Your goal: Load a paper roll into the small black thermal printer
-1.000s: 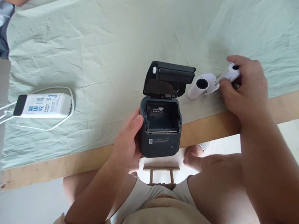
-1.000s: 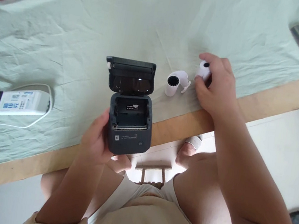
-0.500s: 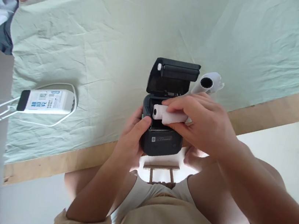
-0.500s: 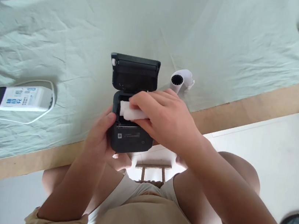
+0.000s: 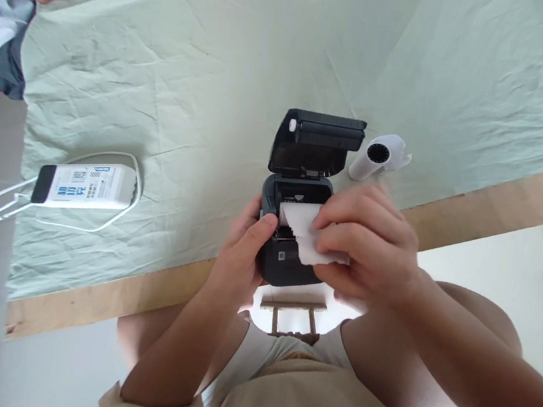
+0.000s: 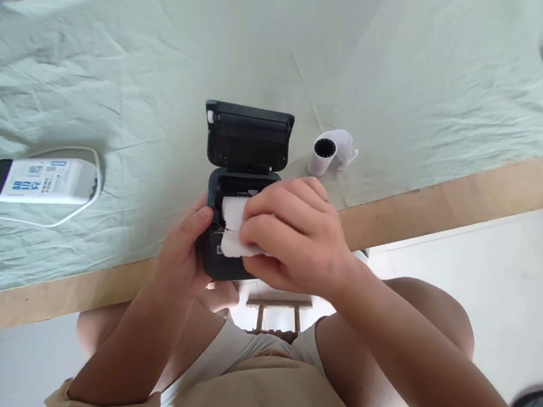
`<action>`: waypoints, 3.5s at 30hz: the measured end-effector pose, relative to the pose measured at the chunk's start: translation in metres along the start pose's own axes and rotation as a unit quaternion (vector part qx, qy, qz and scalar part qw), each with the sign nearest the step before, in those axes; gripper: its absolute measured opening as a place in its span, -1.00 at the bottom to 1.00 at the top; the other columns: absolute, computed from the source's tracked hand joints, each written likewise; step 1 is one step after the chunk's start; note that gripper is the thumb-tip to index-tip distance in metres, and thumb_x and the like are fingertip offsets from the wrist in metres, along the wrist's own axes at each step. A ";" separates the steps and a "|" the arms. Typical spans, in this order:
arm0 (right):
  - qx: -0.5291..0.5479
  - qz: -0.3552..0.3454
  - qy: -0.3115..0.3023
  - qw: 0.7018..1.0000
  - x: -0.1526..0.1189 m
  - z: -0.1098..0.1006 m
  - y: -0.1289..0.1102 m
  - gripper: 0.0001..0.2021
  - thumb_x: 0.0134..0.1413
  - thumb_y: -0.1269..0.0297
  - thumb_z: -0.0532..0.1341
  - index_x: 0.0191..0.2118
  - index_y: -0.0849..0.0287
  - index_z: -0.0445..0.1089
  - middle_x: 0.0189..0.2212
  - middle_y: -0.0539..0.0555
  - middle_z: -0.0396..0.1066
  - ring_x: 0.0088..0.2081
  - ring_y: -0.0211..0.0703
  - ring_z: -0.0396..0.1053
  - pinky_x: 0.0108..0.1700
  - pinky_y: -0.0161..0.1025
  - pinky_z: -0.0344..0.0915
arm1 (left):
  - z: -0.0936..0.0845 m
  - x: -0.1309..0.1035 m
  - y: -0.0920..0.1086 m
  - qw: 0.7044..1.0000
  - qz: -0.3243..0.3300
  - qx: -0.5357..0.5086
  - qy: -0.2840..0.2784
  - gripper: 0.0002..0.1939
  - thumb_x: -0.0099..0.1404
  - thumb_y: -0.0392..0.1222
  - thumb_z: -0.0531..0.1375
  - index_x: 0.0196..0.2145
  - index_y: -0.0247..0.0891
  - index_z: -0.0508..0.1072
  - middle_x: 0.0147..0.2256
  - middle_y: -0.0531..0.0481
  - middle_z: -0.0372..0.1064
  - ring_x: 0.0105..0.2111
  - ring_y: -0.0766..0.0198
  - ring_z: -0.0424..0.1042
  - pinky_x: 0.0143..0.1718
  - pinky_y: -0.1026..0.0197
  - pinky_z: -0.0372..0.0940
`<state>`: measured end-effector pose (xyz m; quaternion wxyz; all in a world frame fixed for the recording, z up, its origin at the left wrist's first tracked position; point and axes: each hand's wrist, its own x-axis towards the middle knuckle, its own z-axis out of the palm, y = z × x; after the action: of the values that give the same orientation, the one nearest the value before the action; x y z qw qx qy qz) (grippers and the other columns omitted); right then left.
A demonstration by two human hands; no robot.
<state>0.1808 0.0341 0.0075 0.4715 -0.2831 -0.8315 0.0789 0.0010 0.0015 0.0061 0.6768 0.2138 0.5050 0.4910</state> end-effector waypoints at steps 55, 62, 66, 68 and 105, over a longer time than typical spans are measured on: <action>0.044 -0.048 0.002 0.998 -0.025 0.018 0.001 -0.79 0.35 0.22 0.16 -0.31 0.10 0.49 -0.30 0.04 0.36 -0.21 -0.14 0.40 -0.17 -0.04 0.23 | -0.003 0.000 0.004 0.998 0.003 0.052 -0.048 -0.36 -0.04 -0.36 0.52 0.02 -0.17 0.50 -0.26 0.06 0.62 -0.24 0.16 0.62 -0.31 0.25 0.50; 0.044 -0.037 0.005 0.998 -0.025 0.019 0.001 -0.81 0.35 0.21 0.15 -0.29 0.10 0.45 -0.32 0.02 0.38 -0.23 -0.15 0.42 -0.17 -0.04 0.25 | -0.004 0.001 0.003 0.998 0.008 0.051 -0.044 -0.37 -0.03 -0.37 0.51 0.01 -0.17 0.50 -0.25 0.06 0.62 -0.25 0.16 0.62 -0.31 0.24 0.50; 0.043 -0.032 0.008 0.999 -0.025 0.019 0.001 -0.82 0.35 0.21 0.15 -0.28 0.08 0.44 -0.33 0.01 0.40 -0.24 -0.16 0.42 -0.17 -0.06 0.25 | -0.002 0.000 0.003 0.998 0.000 0.035 -0.049 -0.36 -0.03 -0.40 0.50 0.02 -0.17 0.50 -0.27 0.09 0.61 -0.26 0.21 0.62 -0.32 0.29 0.49; 0.043 -0.030 0.006 0.999 -0.025 0.019 0.001 -0.83 0.34 0.21 0.16 -0.28 0.08 0.44 -0.33 0.00 0.41 -0.24 -0.17 0.42 -0.17 -0.06 0.25 | -0.001 -0.001 0.004 0.998 -0.001 0.039 -0.046 -0.38 -0.02 -0.39 0.51 0.01 -0.16 0.51 -0.28 0.10 0.61 -0.27 0.22 0.61 -0.33 0.29 0.49; 0.010 0.077 0.067 0.995 -0.012 0.000 0.020 -0.64 0.28 0.36 0.28 0.16 0.07 0.36 -0.02 0.21 0.51 -0.01 0.02 0.54 0.04 0.03 0.54 | -0.005 -0.001 0.001 0.997 -0.014 0.067 -0.027 -0.24 -0.02 -0.19 0.59 0.14 -0.12 0.48 -0.23 0.00 0.61 -0.31 0.12 0.60 -0.39 0.21 0.50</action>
<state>0.1934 0.0437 -0.0096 0.5219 -0.3461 -0.7727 0.1043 -0.0040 -0.0003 0.0055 0.6813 0.2647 0.5215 0.4402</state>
